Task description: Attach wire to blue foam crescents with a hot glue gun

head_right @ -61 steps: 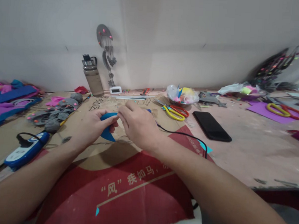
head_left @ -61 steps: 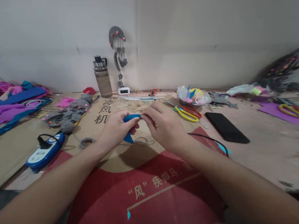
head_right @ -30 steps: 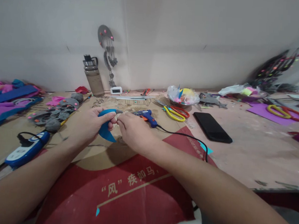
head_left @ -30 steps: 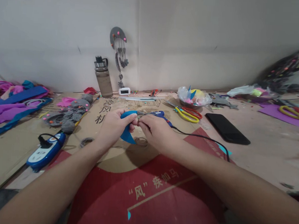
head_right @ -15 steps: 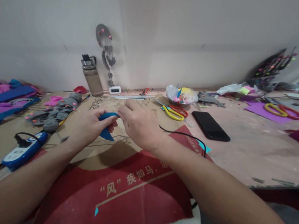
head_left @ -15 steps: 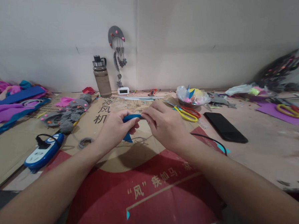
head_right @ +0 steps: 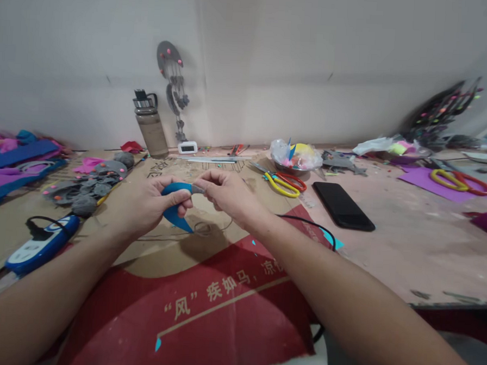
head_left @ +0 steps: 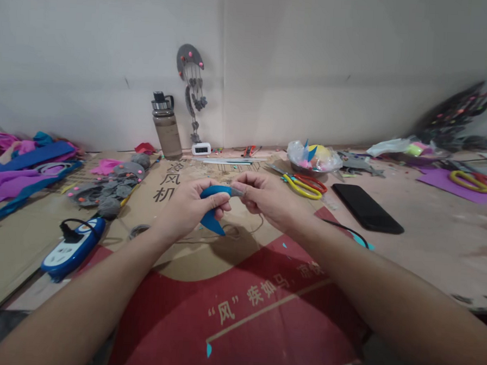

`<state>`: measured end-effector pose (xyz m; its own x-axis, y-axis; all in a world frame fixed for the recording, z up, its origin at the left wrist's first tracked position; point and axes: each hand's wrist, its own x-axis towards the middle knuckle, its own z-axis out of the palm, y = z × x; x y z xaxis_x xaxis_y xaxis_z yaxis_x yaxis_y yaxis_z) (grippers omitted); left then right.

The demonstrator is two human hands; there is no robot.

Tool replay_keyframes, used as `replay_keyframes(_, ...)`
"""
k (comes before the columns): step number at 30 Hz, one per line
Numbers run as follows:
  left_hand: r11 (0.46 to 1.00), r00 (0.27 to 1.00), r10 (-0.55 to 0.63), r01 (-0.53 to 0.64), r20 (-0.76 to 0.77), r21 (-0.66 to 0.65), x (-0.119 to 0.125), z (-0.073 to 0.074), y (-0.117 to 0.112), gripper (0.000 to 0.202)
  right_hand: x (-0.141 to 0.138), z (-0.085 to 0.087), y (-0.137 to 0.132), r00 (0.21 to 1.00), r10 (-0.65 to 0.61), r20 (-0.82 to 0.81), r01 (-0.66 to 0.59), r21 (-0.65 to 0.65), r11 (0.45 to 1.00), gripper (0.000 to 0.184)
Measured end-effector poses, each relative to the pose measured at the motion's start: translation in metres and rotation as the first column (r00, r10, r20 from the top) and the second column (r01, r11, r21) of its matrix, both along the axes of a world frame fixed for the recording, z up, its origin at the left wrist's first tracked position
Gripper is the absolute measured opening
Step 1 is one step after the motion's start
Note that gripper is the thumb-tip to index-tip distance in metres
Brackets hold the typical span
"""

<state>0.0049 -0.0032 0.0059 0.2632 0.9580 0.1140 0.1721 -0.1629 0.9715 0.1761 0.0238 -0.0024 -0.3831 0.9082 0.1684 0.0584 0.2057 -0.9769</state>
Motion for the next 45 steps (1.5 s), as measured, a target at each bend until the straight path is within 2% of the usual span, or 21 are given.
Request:
replay_keyframes(2, 1.000, 0.998, 0.015, -0.013, 0.065, -0.024, 0.000, -0.002, 0.002, 0.026, -0.004, -0.006, -0.001, 0.995, 0.049, -0.089, -0.059, -0.117, 0.991, 0.020)
replay_keyframes(4, 0.998, 0.993, 0.053, -0.048, 0.109, -0.052, 0.000, -0.005, 0.005, 0.027, -0.008, -0.012, -0.003, 0.992, 0.056, -0.109, -0.069, -0.117, 0.991, 0.018)
replay_keyframes(8, 0.990, 0.975, 0.130, -0.118, 0.179, -0.073, 0.002, -0.008, 0.007, 0.026, -0.014, -0.015, -0.006, 1.000, 0.000, -0.022, 0.002, 0.096, 0.995, 0.013)
replay_keyframes(11, 0.989, 0.956, 0.129, -0.107, 0.264, -0.099, 0.003, -0.009, 0.007, 0.021, -0.014, -0.014, -0.007, 0.998, -0.039, 0.044, 0.027, 0.239, 0.971, 0.013)
replay_keyframes(18, 0.990, 0.939, 0.049, 0.000, 0.341, -0.143, 0.001, -0.009, 0.007, 0.013, -0.013, -0.017, -0.006, 0.995, -0.062, 0.072, 0.037, 0.309, 0.950, 0.017)
replay_keyframes(23, 0.991, 0.972, 0.119, -0.102, 0.203, -0.090, 0.002, -0.010, 0.008, 0.013, -0.012, -0.021, -0.006, 0.979, -0.137, 0.150, 0.073, 0.372, 0.925, 0.018)
replay_keyframes(25, 0.989, 0.977, 0.141, -0.130, 0.160, -0.075, 0.003, -0.009, 0.007, 0.015, -0.012, -0.021, -0.007, 0.968, -0.168, 0.188, 0.068, 0.445, 0.893, 0.019)
replay_keyframes(28, 0.986, 0.980, 0.162, -0.154, 0.120, -0.070, 0.004, -0.007, 0.006, 0.016, -0.010, -0.018, -0.009, 0.932, -0.241, 0.271, 0.034, 0.597, 0.802, 0.019)
replay_keyframes(31, 0.981, 0.981, 0.187, -0.183, 0.054, -0.067, 0.004, -0.004, 0.004, 0.016, -0.009, -0.016, -0.012, 0.854, -0.334, 0.399, -0.037, 0.686, 0.726, 0.021)
replay_keyframes(34, 0.976, 0.978, 0.210, -0.210, -0.018, -0.049, 0.006, -0.001, 0.001, 0.015, -0.009, -0.015, -0.017, 0.745, -0.407, 0.529, -0.121, 0.707, 0.697, 0.022)
replay_keyframes(37, 0.970, 0.967, 0.240, -0.241, -0.092, -0.009, 0.007, 0.002, -0.001, 0.014, -0.009, -0.014, -0.022, 0.681, -0.442, 0.584, -0.176, 0.716, 0.676, 0.020)
replay_keyframes(40, 0.963, 0.953, 0.269, -0.263, -0.140, 0.056, 0.008, 0.004, -0.004, 0.013, -0.008, -0.011, -0.025, 0.668, -0.477, 0.571, -0.191, 0.751, 0.632, 0.020)
replay_keyframes(45, 0.966, 0.956, 0.244, -0.225, -0.163, 0.124, 0.009, 0.002, -0.006, 0.016, -0.001, -0.002, -0.024, 0.698, -0.542, 0.468, -0.160, 0.840, 0.519, 0.022)
